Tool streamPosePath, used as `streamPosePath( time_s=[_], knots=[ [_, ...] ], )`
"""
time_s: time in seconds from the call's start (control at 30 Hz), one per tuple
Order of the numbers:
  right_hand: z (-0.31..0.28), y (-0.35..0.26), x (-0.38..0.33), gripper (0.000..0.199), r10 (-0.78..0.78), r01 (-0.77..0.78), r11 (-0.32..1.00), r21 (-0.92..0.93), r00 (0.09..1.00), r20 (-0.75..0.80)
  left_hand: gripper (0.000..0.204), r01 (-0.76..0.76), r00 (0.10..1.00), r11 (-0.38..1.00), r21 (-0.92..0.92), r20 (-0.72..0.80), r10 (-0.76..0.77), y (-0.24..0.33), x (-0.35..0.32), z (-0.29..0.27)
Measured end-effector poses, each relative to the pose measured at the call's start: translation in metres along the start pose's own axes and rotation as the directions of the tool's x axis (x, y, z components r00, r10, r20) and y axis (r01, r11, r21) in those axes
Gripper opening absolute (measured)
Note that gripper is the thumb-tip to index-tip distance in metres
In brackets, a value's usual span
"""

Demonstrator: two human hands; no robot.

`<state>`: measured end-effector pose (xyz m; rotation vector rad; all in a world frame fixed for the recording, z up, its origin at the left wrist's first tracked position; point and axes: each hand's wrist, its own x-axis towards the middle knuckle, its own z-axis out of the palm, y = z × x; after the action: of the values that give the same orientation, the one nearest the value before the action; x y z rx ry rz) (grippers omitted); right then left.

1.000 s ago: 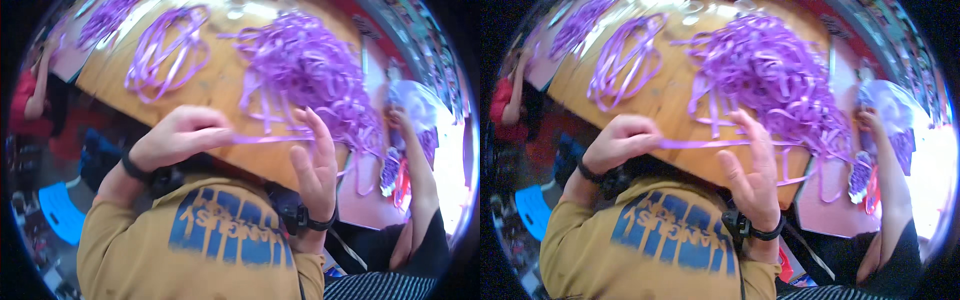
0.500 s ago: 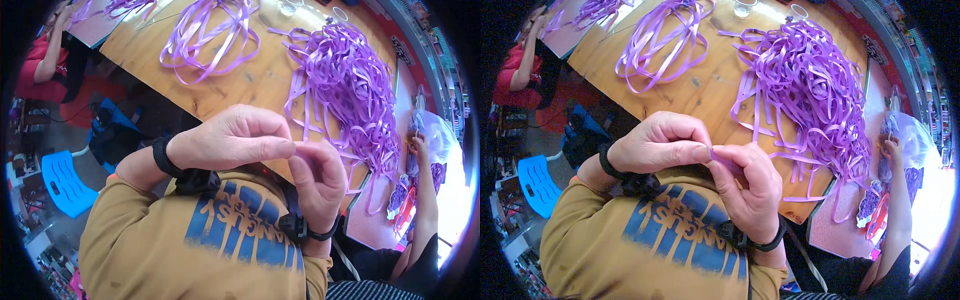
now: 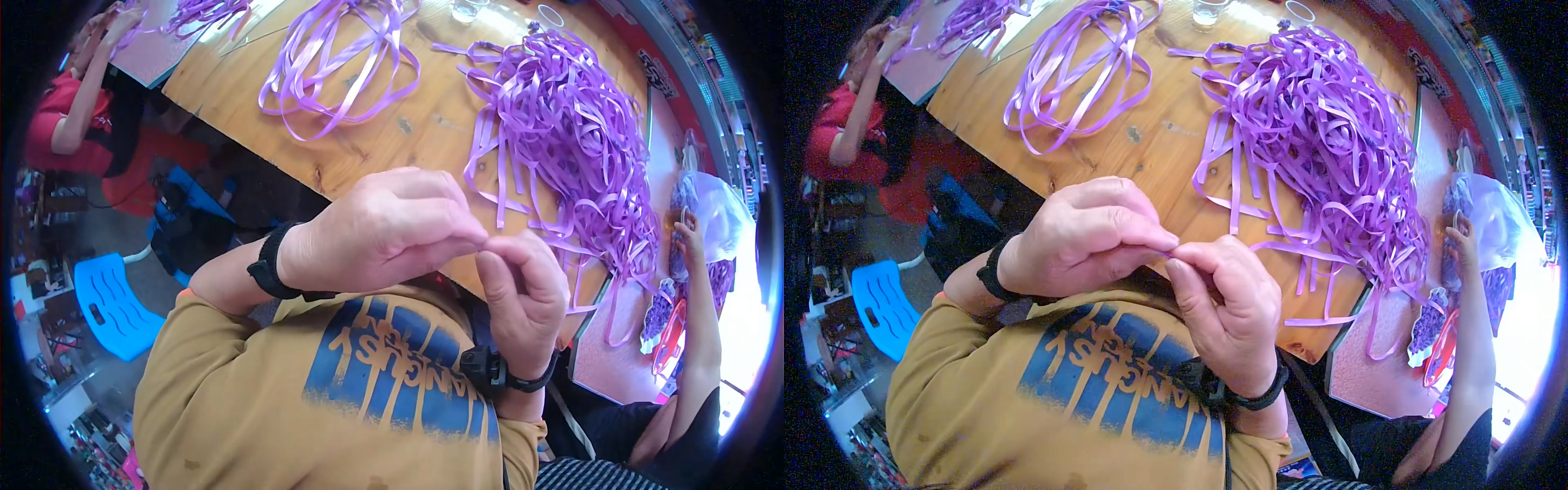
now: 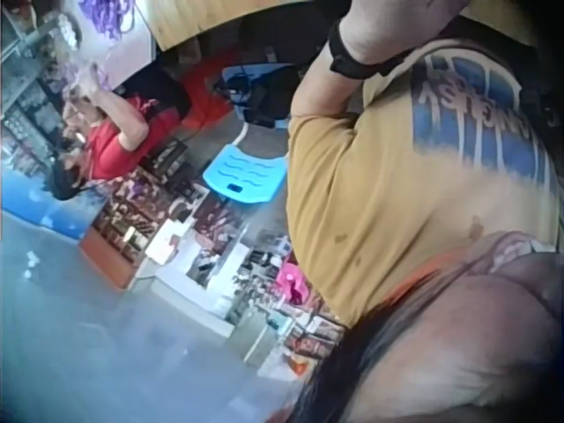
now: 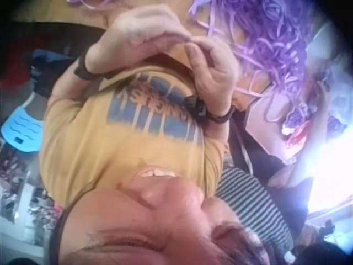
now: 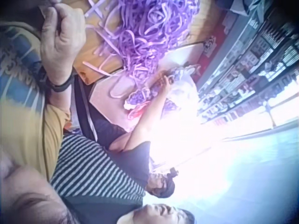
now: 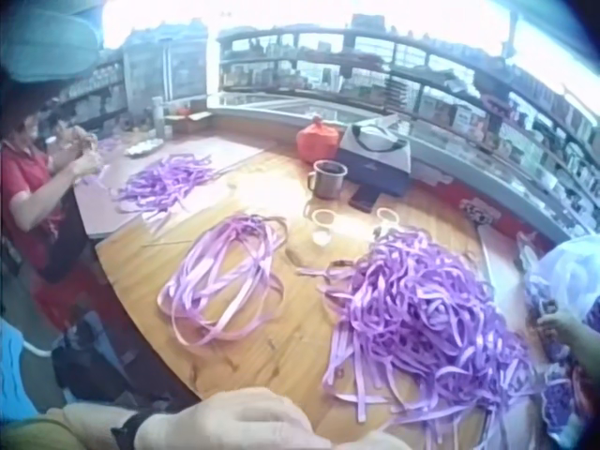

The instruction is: Processing and organizing a pile of purple ribbons on a wooden workbench.

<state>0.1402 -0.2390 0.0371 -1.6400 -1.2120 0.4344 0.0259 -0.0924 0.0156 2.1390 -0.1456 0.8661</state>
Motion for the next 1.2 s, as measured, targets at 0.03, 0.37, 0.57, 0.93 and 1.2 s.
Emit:
streamPosePath(
  time_s=[0.03, 0.37, 0.57, 0.93, 1.2],
  knots=[
    [0.000, 0.001, 0.000, 0.008, 0.001, -0.001, 1.000, 0.000, 1.000, -0.003, 0.018, 0.082, 0.996, 0.992, -0.100, 0.035, -0.079, -0.002, -0.001, -0.001],
    [-0.005, 0.012, 0.002, 0.007, 0.105, -0.107, 0.993, 0.041, 0.993, 0.051, 0.010, 0.292, 0.952, 0.929, -0.228, 0.160, -0.260, -0.004, 0.010, -0.018],
    [-0.013, 0.060, 0.028, 0.012, 0.438, -0.368, 0.695, 0.618, 0.898, 0.042, 0.009, 0.041, 0.999, 0.980, 0.197, -0.001, -0.042, -0.022, 0.082, -0.053],
    [-0.026, 0.096, 0.041, 0.009, 0.498, -0.438, 0.379, 0.815, 0.839, 0.219, 0.034, 0.253, 0.966, 0.826, 0.504, -0.081, -0.246, -0.203, 0.162, -0.056],
    [-0.027, 0.092, 0.042, 0.010, 0.525, -0.456, 0.352, 0.817, 0.819, 0.231, 0.031, 0.273, 0.839, 0.400, 0.875, -0.013, -0.545, -0.231, 0.180, -0.021]
  ],
)
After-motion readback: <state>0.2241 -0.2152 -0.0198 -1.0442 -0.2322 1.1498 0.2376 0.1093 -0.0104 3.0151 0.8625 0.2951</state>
